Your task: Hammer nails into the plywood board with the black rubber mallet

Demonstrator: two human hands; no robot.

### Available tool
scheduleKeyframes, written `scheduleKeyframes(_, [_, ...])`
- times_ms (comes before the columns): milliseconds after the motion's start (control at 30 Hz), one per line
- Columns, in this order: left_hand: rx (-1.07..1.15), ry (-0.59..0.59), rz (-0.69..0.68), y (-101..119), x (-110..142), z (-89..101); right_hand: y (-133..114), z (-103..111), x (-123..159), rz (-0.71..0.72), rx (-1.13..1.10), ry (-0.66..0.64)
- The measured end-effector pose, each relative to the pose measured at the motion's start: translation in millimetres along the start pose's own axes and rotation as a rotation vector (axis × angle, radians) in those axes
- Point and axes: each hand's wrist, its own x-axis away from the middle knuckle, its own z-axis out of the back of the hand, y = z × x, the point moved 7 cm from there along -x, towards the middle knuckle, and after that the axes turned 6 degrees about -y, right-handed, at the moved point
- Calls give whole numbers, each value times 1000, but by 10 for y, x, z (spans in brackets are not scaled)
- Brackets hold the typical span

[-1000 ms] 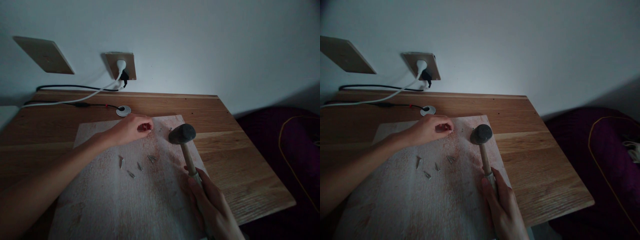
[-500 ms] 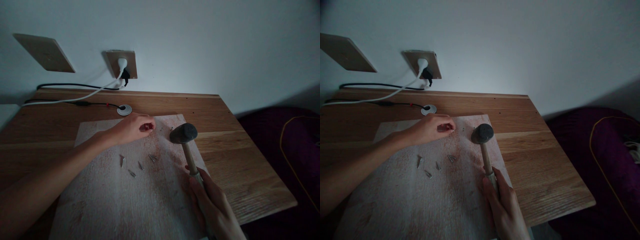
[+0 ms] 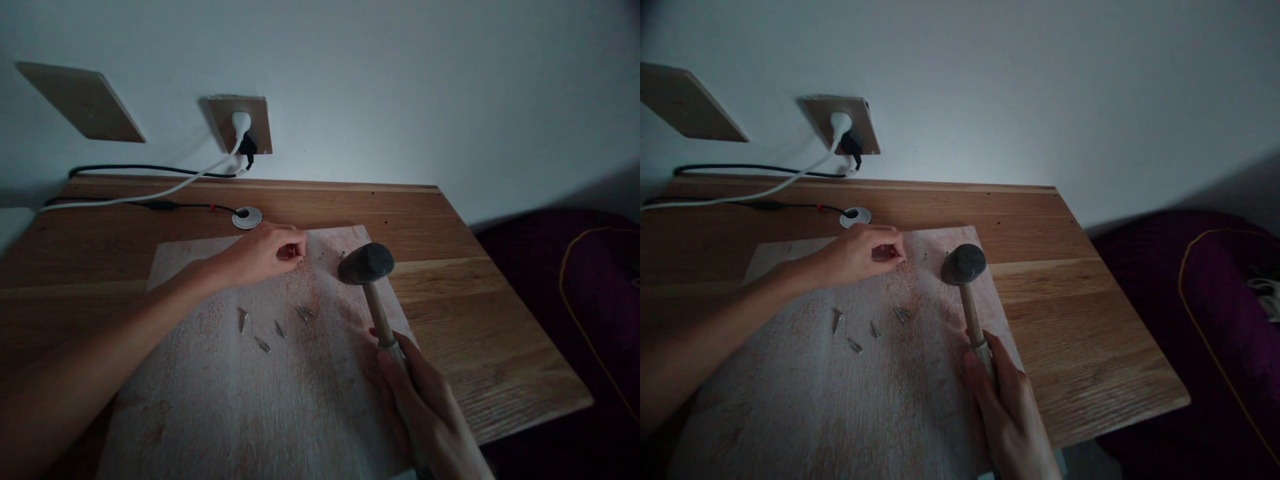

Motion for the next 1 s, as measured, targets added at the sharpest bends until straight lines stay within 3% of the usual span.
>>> scheduleKeyframes(400, [47,-30,40,-26,-27,-3,-94,-7,6,28,26,-10])
scheduleKeyframes(567, [56,11,82,-44,-9,-5,-82,26,7,40,9,47])
scheduleKeyframes(833, [106,51,106,-42,35,-33,109,9,-3,-12,1,-10])
scheduleKeyframes(1000, [168,93,152,-109,76,-71,74,18,-7,5,7,14])
